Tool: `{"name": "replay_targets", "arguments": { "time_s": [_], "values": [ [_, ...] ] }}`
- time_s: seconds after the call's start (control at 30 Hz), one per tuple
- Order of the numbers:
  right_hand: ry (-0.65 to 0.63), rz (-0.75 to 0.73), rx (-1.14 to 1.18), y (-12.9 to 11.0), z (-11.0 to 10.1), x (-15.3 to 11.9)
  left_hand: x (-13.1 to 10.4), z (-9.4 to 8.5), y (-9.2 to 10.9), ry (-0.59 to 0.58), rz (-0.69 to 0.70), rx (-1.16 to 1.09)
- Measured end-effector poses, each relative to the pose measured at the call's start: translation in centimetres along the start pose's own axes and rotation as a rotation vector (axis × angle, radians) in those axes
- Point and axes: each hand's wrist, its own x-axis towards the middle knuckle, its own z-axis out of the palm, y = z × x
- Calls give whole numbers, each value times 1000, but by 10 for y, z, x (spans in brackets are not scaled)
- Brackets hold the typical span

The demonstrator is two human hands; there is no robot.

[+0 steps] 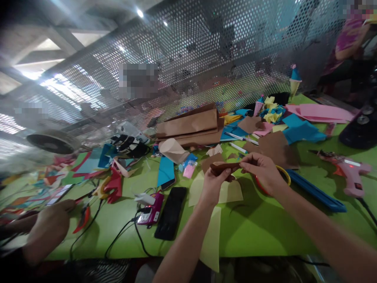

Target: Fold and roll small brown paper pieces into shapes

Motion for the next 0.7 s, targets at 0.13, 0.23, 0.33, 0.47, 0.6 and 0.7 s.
{"name": "replay_targets", "arguments": {
  "time_s": [0.13, 0.23, 0.33, 0.47, 0.6, 0.7],
  "values": [
    [-5, 48, 4, -3, 0, 1, 0, -1, 3, -8, 37, 14],
    [35, 46, 11, 2, -2, 3, -1, 0, 4, -1, 44, -93],
    [102, 41, 73, 10, -2, 4, -2, 5, 0, -43, 14, -172],
    [116, 44, 94, 18, 2, 1, -4, 15, -13, -120, -17, -118],
    [41, 62, 43, 20, 5, -2, -3, 18, -19, -58, -33, -47],
    [-9, 104, 16, 19, 3, -1, -1, 14, -18, -15, -58, -33]
  ]
}}
